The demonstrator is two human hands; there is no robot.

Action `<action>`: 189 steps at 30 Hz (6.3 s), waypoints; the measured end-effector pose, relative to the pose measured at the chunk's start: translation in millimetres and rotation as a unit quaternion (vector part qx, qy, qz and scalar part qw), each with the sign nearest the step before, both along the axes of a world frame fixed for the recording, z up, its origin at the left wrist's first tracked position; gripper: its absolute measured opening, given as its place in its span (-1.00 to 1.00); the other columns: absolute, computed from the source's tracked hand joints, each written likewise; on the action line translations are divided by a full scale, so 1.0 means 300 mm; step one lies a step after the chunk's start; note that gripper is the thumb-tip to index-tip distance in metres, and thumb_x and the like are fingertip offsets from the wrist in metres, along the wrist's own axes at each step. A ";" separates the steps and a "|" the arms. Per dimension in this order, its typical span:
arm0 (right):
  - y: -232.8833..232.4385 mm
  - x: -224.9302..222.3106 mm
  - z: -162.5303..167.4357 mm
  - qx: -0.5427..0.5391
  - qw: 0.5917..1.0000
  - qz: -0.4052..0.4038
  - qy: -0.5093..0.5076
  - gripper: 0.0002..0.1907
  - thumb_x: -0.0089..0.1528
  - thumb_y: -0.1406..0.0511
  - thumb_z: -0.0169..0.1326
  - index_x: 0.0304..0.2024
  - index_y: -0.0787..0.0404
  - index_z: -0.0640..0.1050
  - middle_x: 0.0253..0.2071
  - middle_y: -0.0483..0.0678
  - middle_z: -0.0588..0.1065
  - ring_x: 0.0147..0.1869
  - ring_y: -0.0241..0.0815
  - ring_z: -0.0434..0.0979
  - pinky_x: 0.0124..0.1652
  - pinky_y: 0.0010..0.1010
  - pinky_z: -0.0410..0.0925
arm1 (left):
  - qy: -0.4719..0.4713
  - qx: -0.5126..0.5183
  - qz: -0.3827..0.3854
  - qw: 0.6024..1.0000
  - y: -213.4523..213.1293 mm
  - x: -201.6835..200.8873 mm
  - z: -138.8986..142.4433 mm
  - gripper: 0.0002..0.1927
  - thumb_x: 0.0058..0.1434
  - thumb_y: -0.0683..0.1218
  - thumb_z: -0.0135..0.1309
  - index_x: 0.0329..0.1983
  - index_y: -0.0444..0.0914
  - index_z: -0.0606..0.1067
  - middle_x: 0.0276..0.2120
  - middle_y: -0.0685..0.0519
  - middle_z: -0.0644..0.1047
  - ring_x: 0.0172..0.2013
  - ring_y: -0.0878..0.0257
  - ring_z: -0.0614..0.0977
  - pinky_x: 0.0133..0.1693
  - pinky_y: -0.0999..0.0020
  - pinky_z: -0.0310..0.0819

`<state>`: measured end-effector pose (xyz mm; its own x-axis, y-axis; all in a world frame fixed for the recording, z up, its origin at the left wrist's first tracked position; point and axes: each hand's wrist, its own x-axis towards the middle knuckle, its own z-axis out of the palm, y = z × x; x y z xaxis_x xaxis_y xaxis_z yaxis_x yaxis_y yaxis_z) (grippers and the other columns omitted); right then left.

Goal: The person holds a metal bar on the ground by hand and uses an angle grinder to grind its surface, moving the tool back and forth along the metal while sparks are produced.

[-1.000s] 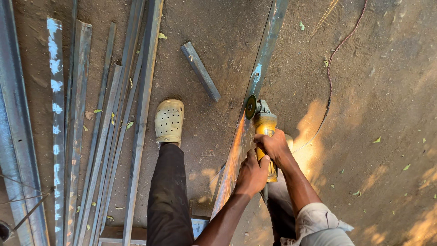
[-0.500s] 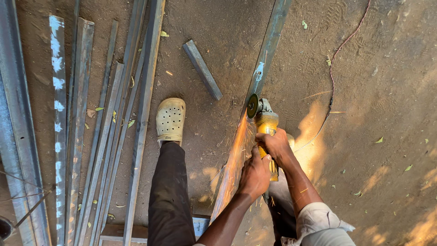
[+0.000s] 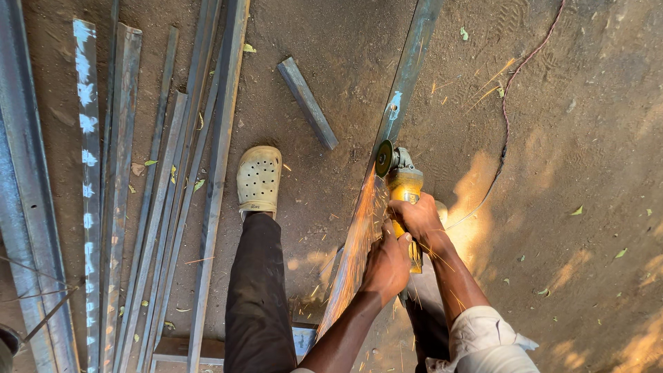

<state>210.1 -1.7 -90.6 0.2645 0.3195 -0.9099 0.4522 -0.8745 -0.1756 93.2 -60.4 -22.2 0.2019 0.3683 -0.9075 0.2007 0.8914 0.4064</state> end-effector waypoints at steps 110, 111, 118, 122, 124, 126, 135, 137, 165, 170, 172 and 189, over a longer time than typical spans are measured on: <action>0.217 0.020 -0.007 0.244 0.824 0.505 0.080 -0.86 0.17 0.44 0.15 -0.21 0.30 0.64 -0.38 0.07 0.63 -0.34 -0.10 0.66 -0.33 -0.35 0.48 | 0.266 0.303 0.085 0.911 0.107 -0.129 0.005 -0.19 0.38 0.04 0.05 0.53 -0.41 0.01 0.39 -0.39 -0.02 0.41 -0.26 0.12 0.34 -0.22 0.22; 0.217 0.023 -0.001 0.227 0.832 0.500 0.075 -0.86 0.18 0.44 0.15 -0.20 0.30 0.63 -0.38 0.07 0.63 -0.33 -0.10 0.68 -0.32 -0.35 0.49 | 0.275 0.306 0.101 0.906 0.116 -0.152 0.003 -0.15 0.33 0.00 0.10 0.52 -0.42 -0.01 0.39 -0.45 -0.05 0.41 -0.33 0.08 0.31 -0.26 0.19; 0.236 0.019 0.014 0.221 0.848 0.472 0.098 -0.84 0.20 0.43 0.12 -0.16 0.29 0.62 -0.37 0.05 0.63 -0.30 -0.12 0.71 -0.29 -0.37 0.52 | 0.294 0.293 0.162 0.895 0.163 -0.235 -0.018 -0.07 0.24 -0.11 0.16 0.50 -0.31 -0.14 0.39 -0.52 -0.08 0.37 -0.35 0.11 0.29 -0.24 0.16; 0.236 0.004 0.010 0.132 0.901 0.409 0.064 -0.86 0.21 0.47 0.10 -0.19 0.31 0.63 -0.38 0.05 0.64 -0.32 -0.14 0.71 -0.31 -0.36 0.51 | 0.311 0.338 0.169 0.872 0.155 -0.228 -0.025 -0.07 0.26 -0.13 0.17 0.51 -0.34 -0.13 0.38 -0.46 -0.02 0.40 -0.39 0.08 0.31 -0.28 0.10; 0.235 -0.001 0.007 0.077 0.983 0.149 0.079 -0.87 0.24 0.48 0.06 -0.21 0.41 0.62 -0.36 0.09 0.63 -0.31 -0.13 0.68 -0.32 -0.36 0.46 | 0.299 0.354 0.166 0.871 0.150 -0.224 -0.033 -0.08 0.28 -0.14 0.17 0.51 -0.38 -0.15 0.37 -0.46 -0.01 0.40 -0.40 0.07 0.31 -0.28 0.06; 0.235 0.000 0.005 0.054 0.994 0.037 0.083 -0.86 0.24 0.48 0.05 -0.23 0.47 0.61 -0.36 0.10 0.61 -0.32 -0.15 0.65 -0.33 -0.36 0.43 | 0.304 0.357 0.162 0.868 0.147 -0.218 -0.040 -0.08 0.26 -0.16 0.17 0.50 -0.39 -0.14 0.36 -0.46 0.02 0.40 -0.38 0.08 0.32 -0.28 0.03; 0.236 0.017 -0.012 0.116 0.978 0.155 0.079 -0.89 0.25 0.48 0.12 -0.19 0.42 0.60 -0.32 0.11 0.61 -0.30 -0.10 0.65 -0.32 -0.35 0.44 | 0.323 0.387 0.166 0.847 0.145 -0.210 -0.064 -0.06 0.25 -0.16 0.23 0.50 -0.33 -0.12 0.33 -0.40 0.11 0.38 -0.30 0.16 0.32 -0.27 0.05; 0.235 0.028 -0.006 0.242 0.829 0.495 0.100 -0.87 0.24 0.44 0.12 -0.17 0.33 0.60 -0.33 0.10 0.63 -0.28 -0.08 0.71 -0.29 -0.36 0.52 | 0.325 0.394 0.168 0.843 0.140 -0.209 -0.066 -0.05 0.25 -0.17 0.24 0.51 -0.32 -0.12 0.33 -0.39 0.11 0.37 -0.29 0.17 0.33 -0.27 0.05; 0.230 0.009 -0.007 0.052 0.994 0.067 0.074 -0.87 0.20 0.40 0.09 -0.34 0.42 0.55 -0.45 0.02 0.57 -0.39 -0.24 0.55 -0.38 -0.39 0.34 | 0.306 0.366 0.172 0.862 0.142 -0.208 -0.081 -0.04 0.21 -0.23 0.22 0.50 -0.35 -0.13 0.32 -0.39 0.09 0.37 -0.30 0.16 0.32 -0.26 0.09; 0.227 0.004 -0.013 0.051 0.996 0.024 0.068 -0.85 0.14 0.36 0.11 -0.37 0.39 0.55 -0.47 0.03 0.55 -0.44 -0.21 0.53 -0.45 -0.39 0.33 | 0.301 0.359 0.171 0.867 0.140 -0.209 -0.083 -0.03 0.22 -0.22 0.23 0.50 -0.35 -0.14 0.32 -0.39 0.09 0.37 -0.31 0.16 0.32 -0.26 0.08; 0.228 -0.002 -0.016 0.045 0.997 -0.010 0.061 -0.86 0.10 0.39 0.10 -0.34 0.38 0.58 -0.46 0.02 0.56 -0.43 -0.20 0.54 -0.45 -0.39 0.33 | 0.302 0.362 0.168 0.866 0.138 -0.209 -0.085 -0.03 0.21 -0.22 0.23 0.50 -0.35 -0.14 0.31 -0.38 0.10 0.37 -0.30 0.17 0.32 -0.26 0.08; 0.218 -0.015 0.004 0.010 1.000 0.018 0.009 -0.77 0.07 0.32 0.18 -0.30 0.40 0.58 -0.45 0.07 0.57 -0.45 -0.15 0.54 -0.41 -0.36 0.37 | 0.289 0.344 0.163 0.878 0.131 -0.208 -0.103 -0.06 0.28 -0.18 0.20 0.51 -0.33 -0.16 0.33 -0.37 0.06 0.39 -0.29 0.12 0.31 -0.25 0.07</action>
<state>205.5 63.6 -89.3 0.2359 0.3466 -0.9079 0.4795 -0.8541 -0.2015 30.8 -21.1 -53.1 -0.4367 0.8227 -0.3638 0.3311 0.5231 0.7853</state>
